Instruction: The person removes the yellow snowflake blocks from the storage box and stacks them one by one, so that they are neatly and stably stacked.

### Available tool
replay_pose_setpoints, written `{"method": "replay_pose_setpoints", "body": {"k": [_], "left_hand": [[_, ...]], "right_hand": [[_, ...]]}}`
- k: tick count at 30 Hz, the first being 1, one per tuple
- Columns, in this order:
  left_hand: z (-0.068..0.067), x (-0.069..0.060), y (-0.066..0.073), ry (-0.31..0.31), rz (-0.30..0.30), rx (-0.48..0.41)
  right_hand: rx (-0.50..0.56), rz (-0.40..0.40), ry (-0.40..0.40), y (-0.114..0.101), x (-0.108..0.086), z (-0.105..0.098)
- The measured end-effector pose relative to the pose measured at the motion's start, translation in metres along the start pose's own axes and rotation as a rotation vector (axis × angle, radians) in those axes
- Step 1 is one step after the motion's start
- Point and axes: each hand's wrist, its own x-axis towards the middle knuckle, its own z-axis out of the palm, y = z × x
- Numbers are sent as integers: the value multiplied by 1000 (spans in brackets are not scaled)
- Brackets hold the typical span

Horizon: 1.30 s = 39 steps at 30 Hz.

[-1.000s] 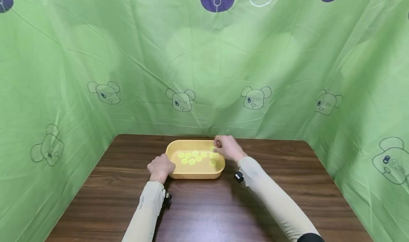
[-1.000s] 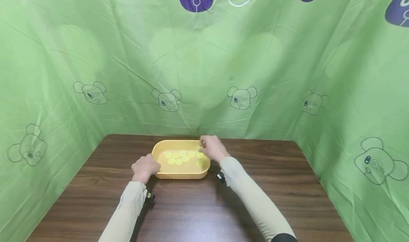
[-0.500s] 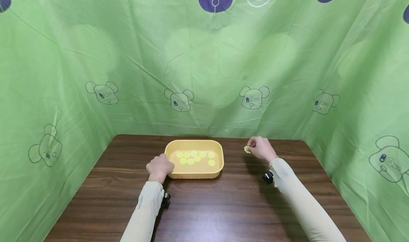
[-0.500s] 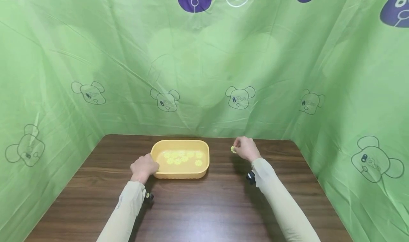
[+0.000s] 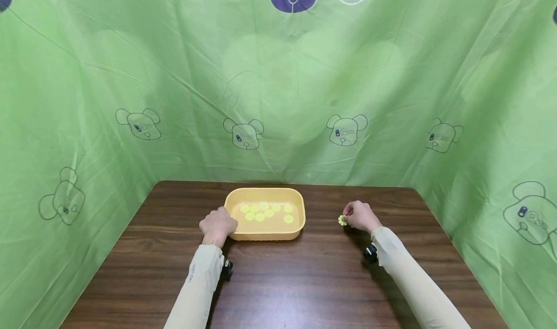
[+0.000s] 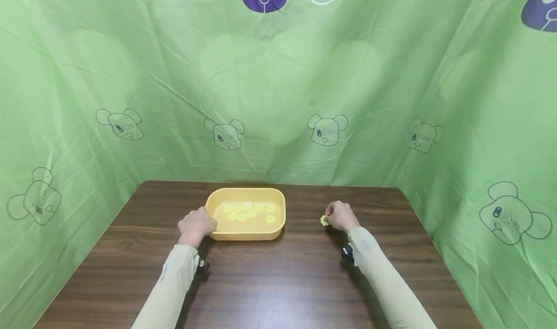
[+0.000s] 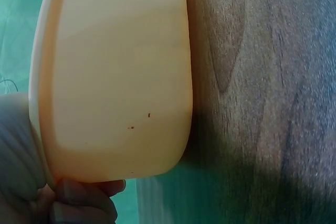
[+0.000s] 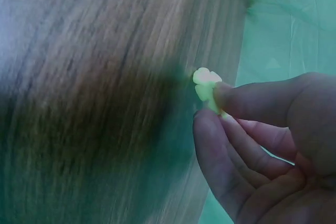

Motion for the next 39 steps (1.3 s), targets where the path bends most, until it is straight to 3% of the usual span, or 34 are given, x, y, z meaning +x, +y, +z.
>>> {"method": "replay_pose_setpoints", "body": {"k": [4, 9, 29, 39], "left_hand": [[-1, 0, 0, -6, -6, 3], [-1, -1, 2, -9, -7, 1], [3, 2, 1, 6, -10, 6], [4, 1, 1, 7, -15, 7]], "right_hand": [[-98, -18, 22, -1, 0, -1], [-146, 0, 21, -1, -1, -2], [-167, 59, -56, -7, -5, 0], [-187, 38, -65, -6, -4, 0]]}}
